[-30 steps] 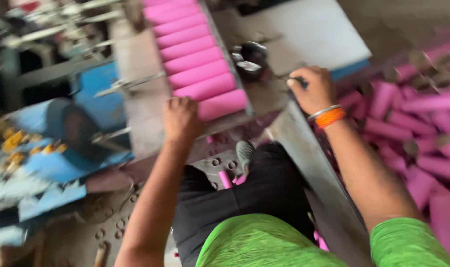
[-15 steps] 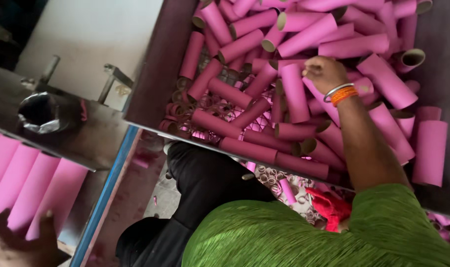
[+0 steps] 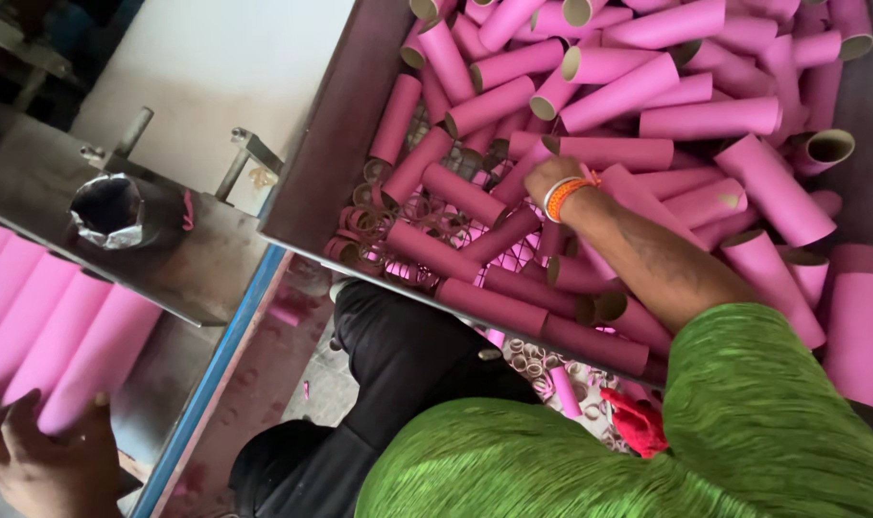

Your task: The person repeatedly picks up pink cylindrical objects from a metal bin and places them onto a conveyor belt. The person handles the cylinders one at a time or in small groups, moving them from the bin to the belt continuously.

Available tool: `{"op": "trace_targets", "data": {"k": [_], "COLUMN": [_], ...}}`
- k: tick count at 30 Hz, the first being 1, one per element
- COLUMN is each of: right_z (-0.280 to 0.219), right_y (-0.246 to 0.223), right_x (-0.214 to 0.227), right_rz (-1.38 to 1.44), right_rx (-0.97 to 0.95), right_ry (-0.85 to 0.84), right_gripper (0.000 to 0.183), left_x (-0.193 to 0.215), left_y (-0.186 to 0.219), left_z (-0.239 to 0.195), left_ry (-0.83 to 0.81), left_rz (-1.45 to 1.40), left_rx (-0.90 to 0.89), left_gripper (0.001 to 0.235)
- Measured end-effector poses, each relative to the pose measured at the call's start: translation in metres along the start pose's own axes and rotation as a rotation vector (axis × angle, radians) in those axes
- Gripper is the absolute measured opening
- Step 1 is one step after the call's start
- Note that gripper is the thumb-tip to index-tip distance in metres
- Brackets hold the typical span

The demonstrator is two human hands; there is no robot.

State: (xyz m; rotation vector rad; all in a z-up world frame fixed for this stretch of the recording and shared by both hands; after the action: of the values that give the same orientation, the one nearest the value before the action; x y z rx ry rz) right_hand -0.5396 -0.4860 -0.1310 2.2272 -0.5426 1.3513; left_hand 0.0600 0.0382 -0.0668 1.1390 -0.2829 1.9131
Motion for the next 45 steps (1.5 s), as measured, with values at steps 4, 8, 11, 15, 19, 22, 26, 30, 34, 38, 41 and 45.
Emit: {"op": "trace_targets", "data": {"k": [4,8,11,15,19,22,26,30,34,38,41,45], "right_z": [0.013,0.02,0.011,0.003,-0.003,-0.012,0.016,0.053,0.074,0.098,0.12,0.135], "right_y": [-0.006,-0.001,-0.005,-0.001,-0.018,-0.054,-0.14,-0.23,-0.288,-0.322,-0.354,-0.41], "right_x": [-0.039,-0.039,-0.014,0.083,0.208,0.282,0.332,0.342,0.322,0.302,0.297,0.299], "right_rz": [-0.04,0.016,-0.067,0.048,0.785,0.458,1.197,1.42,1.557,1.553,1.43,1.052], "right_rx": [-0.069,-0.196,-0.022,0.051,0.49,0.548,0.647,0.793,0.753,0.764,0.734,0.743], "right_ry": [-0.264,-0.137,-0.259,0.038,0.607,0.84,0.895,0.873,0.721,0.753,0.866,0.991], "right_gripper": [0.029,0.029,0.025,0.025,0.037,0.016,0.038,0.041,0.043,0.038,0.028,0.018], "left_x": [0.002,0.004,0.016,0.032,0.046,0.051,0.058,0.063,0.063,0.067,0.075,0.076], "left_y": [-0.003,0.01,0.024,0.056,0.084,0.095,0.103,0.105,0.104,0.104,0.105,0.11], "left_z": [0.0,0.009,0.011,0.021,0.031,0.035,0.037,0.037,0.037,0.036,0.032,0.032], "left_ry": [-0.032,-0.044,-0.067,-0.101,-0.069,-0.024,0.071,0.037,0.075,0.031,0.017,-0.135], "left_rz": [0.065,0.014,-0.04,-0.137,-0.187,-0.242,-0.335,-0.39,-0.443,-0.52,-0.512,-0.318], "left_rx": [-0.022,0.002,0.059,0.169,0.263,0.274,0.298,0.355,0.383,0.336,0.129,0.057], "left_gripper": [0.048,0.045,0.048,0.051,0.062,0.056,0.054,0.049,0.041,0.046,0.055,0.068]}}
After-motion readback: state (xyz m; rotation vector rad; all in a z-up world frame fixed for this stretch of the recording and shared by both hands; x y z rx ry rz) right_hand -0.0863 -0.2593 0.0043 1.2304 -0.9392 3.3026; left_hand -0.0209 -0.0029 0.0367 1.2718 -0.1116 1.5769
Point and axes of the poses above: each hand's wrist, its own z-axis towards the middle knuckle, its own x-axis out of the back of the hand, y = z × x, the point moved 1 cm from there along z, towards the middle knuckle, and after that the axes turned 13 degrees about x, right-handed, at the moved point
